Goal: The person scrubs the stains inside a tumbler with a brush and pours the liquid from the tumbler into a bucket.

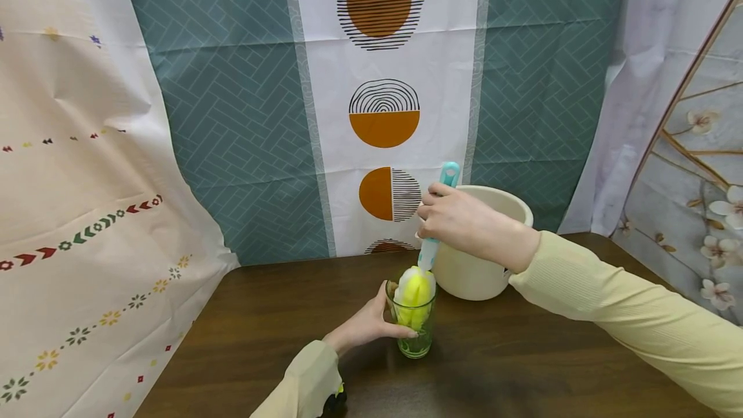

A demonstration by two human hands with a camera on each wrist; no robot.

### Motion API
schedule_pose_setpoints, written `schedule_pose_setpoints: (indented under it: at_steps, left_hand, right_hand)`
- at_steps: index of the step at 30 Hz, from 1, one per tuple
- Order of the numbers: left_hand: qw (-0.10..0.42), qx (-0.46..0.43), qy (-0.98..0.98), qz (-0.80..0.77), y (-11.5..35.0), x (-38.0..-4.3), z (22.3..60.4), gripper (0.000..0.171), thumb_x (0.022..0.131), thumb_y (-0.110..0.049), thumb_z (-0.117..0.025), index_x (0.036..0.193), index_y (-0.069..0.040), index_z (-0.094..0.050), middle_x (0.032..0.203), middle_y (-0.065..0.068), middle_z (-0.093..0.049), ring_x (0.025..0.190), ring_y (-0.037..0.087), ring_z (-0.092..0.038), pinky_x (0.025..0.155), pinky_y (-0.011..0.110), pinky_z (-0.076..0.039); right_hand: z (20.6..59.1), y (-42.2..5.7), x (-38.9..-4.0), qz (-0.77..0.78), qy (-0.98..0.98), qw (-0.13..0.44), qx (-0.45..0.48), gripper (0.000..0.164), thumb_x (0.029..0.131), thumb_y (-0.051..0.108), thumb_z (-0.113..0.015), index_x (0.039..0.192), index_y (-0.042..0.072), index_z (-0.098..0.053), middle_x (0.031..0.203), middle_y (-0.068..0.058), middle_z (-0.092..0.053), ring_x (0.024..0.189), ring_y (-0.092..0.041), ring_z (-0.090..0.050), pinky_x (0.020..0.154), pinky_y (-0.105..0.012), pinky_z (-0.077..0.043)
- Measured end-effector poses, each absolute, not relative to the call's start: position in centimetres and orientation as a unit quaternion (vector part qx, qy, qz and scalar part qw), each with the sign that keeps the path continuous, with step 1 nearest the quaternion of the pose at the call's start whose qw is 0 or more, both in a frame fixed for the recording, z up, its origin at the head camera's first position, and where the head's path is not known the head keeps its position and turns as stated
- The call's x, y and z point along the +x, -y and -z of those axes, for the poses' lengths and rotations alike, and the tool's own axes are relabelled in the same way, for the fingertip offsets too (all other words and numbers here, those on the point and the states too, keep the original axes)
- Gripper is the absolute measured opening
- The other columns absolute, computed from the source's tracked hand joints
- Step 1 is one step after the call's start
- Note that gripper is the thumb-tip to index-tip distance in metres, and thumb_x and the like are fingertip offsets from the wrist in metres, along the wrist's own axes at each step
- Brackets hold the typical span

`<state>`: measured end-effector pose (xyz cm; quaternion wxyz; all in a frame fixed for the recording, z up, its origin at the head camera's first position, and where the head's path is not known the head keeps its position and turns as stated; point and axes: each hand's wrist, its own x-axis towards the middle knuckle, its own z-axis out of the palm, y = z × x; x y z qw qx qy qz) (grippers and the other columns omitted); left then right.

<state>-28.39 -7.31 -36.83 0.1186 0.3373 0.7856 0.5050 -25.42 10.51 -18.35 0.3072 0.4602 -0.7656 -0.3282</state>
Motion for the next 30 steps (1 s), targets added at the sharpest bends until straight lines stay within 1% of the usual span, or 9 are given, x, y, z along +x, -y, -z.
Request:
schedule_pose_setpoints:
  at_steps: [7, 14, 22, 30]
  left_hand:
    - [0.117, 0.320, -0.798, -0.497, 7.41, -28.27, 36.77, 0.066, 0.057, -0.025, -0.061, 0.105, -0.020, -0.016, 0.097, -0.005, -0.037, 0.089, 0.008, -0.033, 0.073, 0.037, -0.022]
    - [0.117, 0.314, -0.802, -0.495, 7.47, -28.36, 36.89, 0.074, 0.057, -0.025, -0.061, 0.110, -0.021, -0.009, 0.098, -0.006, -0.035, 0.091, 0.008, -0.031, 0.073, 0.037, -0.021]
    - [0.120, 0.315, -0.798, -0.500, 7.37, -28.19, 36.61, 0.070, 0.057, -0.024, -0.061, 0.108, -0.024, -0.012, 0.097, -0.005, -0.035, 0.089, 0.008, -0.033, 0.073, 0.037, -0.022]
    - [0.115, 0.309, -0.804, -0.495, 7.29, -28.36, 36.80, 0.075, 0.056, -0.024, -0.062, 0.110, -0.025, -0.009, 0.100, -0.006, -0.032, 0.091, 0.009, -0.030, 0.073, 0.038, -0.020]
  right_hand:
    - [18.21, -10.10, -25.24, 0.335, 0.758, 0.317, 0.461, 0.016, 0.055, 0.013, -0.060, 0.067, 0.023, -0.057, 0.057, 0.002, -0.042, 0.060, -0.016, -0.034, 0.062, -0.027, -0.020]
    - [18.10, -9.85, -25.21, 0.338, 0.755, 0.320, 0.461, 0.018, 0.054, 0.013, -0.061, 0.068, 0.023, -0.057, 0.059, 0.001, -0.044, 0.061, -0.016, -0.035, 0.062, -0.027, -0.021]
    - [18.07, -9.77, -25.49, 0.348, 0.761, 0.324, 0.441, 0.020, 0.052, 0.015, -0.062, 0.071, 0.022, -0.058, 0.064, 0.000, -0.046, 0.066, -0.018, -0.035, 0.064, -0.028, -0.021]
    - [18.04, -9.89, -25.76, 0.358, 0.758, 0.335, 0.429, 0.016, 0.053, 0.016, -0.062, 0.067, 0.020, -0.058, 0.063, -0.001, -0.046, 0.066, -0.019, -0.035, 0.065, -0.030, -0.021]
